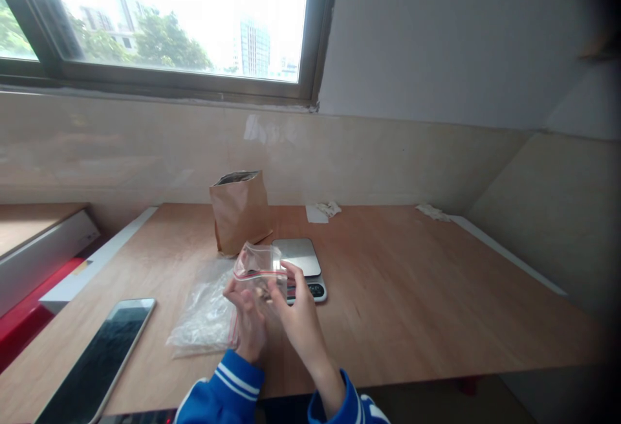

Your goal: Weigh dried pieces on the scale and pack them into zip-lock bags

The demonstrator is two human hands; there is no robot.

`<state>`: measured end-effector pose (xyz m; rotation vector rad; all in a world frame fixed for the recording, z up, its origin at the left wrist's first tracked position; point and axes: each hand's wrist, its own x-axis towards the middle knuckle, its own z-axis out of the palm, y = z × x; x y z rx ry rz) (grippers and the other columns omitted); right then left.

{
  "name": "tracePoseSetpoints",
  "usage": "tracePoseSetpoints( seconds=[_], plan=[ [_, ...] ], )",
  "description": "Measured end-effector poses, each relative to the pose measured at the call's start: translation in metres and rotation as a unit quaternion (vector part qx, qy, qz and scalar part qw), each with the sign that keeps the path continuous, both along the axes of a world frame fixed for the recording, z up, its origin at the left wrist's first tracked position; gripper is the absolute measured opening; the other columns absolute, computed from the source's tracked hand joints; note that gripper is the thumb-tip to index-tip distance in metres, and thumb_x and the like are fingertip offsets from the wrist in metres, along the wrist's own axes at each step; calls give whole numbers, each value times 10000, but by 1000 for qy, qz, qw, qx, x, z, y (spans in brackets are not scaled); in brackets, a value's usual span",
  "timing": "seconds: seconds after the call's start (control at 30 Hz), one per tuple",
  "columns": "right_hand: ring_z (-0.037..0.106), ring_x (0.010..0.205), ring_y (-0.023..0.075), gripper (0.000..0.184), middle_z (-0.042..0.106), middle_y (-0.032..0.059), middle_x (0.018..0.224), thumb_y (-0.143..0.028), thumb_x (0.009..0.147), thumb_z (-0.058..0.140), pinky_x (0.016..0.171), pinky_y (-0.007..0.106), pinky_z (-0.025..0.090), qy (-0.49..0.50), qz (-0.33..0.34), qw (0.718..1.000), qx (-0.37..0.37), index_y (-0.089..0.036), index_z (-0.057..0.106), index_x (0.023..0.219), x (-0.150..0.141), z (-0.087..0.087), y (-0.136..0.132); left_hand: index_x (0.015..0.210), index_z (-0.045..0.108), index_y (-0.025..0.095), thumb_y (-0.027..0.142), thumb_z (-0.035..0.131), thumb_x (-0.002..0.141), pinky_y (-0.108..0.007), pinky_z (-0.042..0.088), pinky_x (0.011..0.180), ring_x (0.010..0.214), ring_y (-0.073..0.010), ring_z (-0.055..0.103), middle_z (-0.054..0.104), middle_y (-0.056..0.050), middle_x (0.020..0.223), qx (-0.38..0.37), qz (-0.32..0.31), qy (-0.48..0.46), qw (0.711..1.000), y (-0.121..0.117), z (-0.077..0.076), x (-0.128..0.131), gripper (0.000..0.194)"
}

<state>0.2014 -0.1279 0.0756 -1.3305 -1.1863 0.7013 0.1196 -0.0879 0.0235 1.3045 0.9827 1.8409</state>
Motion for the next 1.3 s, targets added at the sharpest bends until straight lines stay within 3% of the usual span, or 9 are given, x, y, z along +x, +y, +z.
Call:
tracePoseSetpoints(
  seconds=[0.1, 0.2, 0.37, 0.43, 0.67, 0.8, 0.97, 1.13, 1.3],
  plan=[
    [631, 1020, 218, 354, 665, 85, 1118, -463, 891, 501, 867, 319, 520, 63, 11, 998, 21, -202, 600, 1109, 14, 13, -9, 1171, 438, 249, 488, 362, 935, -484, 268, 1120, 1342, -249, 377, 391, -105, 1449, 35, 1, -3, 999, -14, 9, 0, 344],
    [662, 961, 222, 361, 701, 76, 1030, -502, 888, 495, 822, 303, 534, 108, 18, 994, 24, -198, 652, 1003, 34, 16, -21, 1196, 435, 255, 413, 525, 887, -449, 357, 1059, 1271, -241, 458, 393, -109, 1445, -7, 7, -22, 1000, -18, 21, -5, 358],
    [665, 962, 219, 427, 710, 86, 1025, -527, 918, 431, 827, 299, 527, 111, 31, 993, 22, -193, 671, 1032, 52, 16, -38, 1204, 545, 192, 467, 515, 880, -416, 400, 1028, 1200, -264, 530, 596, -116, 1235, -82, -173, 30, 981, -19, 32, -15, 427],
    [674, 925, 219, 454, 719, 92, 979, -542, 923, 408, 817, 303, 530, 102, 24, 994, 24, -185, 684, 978, 52, 15, -41, 1122, 612, 174, 491, 501, 879, -405, 443, 979, 1119, -269, 582, 655, -109, 1122, -97, -203, 36, 974, -25, 34, -15, 415],
    [697, 801, 228, 556, 732, 115, 846, -600, 922, 335, 762, 326, 542, 130, -86, 988, 24, -170, 686, 904, 47, 8, -39, 980, 666, 178, 484, 541, 859, -307, 522, 754, 840, -206, 651, 707, -51, 886, -144, -133, 16, 980, -43, 47, -10, 352],
    [696, 853, 242, 551, 734, 128, 914, -602, 911, 371, 792, 347, 536, 120, -70, 990, 32, -163, 702, 954, 59, 7, -40, 982, 699, 192, 488, 567, 838, -288, 524, 675, 801, -204, 656, 715, -68, 956, -156, -172, 78, 970, -41, 52, -23, 355],
    [614, 1116, 253, 496, 686, 110, 1151, -557, 914, 419, 990, 402, 449, 75, -53, 995, 42, -191, 672, 1134, 81, 9, -48, 1057, 708, 228, 465, 565, 842, -379, 481, 934, 1093, -269, 612, 702, -75, 1106, -136, -221, 137, 956, -39, 53, -34, 350],
    [573, 1184, 244, 484, 647, 100, 1229, -531, 929, 399, 1043, 429, 407, 48, -54, 996, 47, -204, 646, 1188, 82, 3, -49, 1067, 701, 216, 439, 594, 831, -397, 504, 899, 1019, -269, 655, 723, -89, 1059, -147, -267, 137, 943, -41, 43, -21, 342],
    [610, 1124, 242, 485, 666, 117, 1190, -528, 930, 396, 977, 402, 460, 21, -45, 997, 61, -190, 661, 1154, 75, -5, -43, 902, 713, 188, 456, 608, 819, -361, 508, 857, 916, -244, 676, 742, -78, 927, -130, -173, 125, 968, -42, 34, -16, 300]
  ],
)
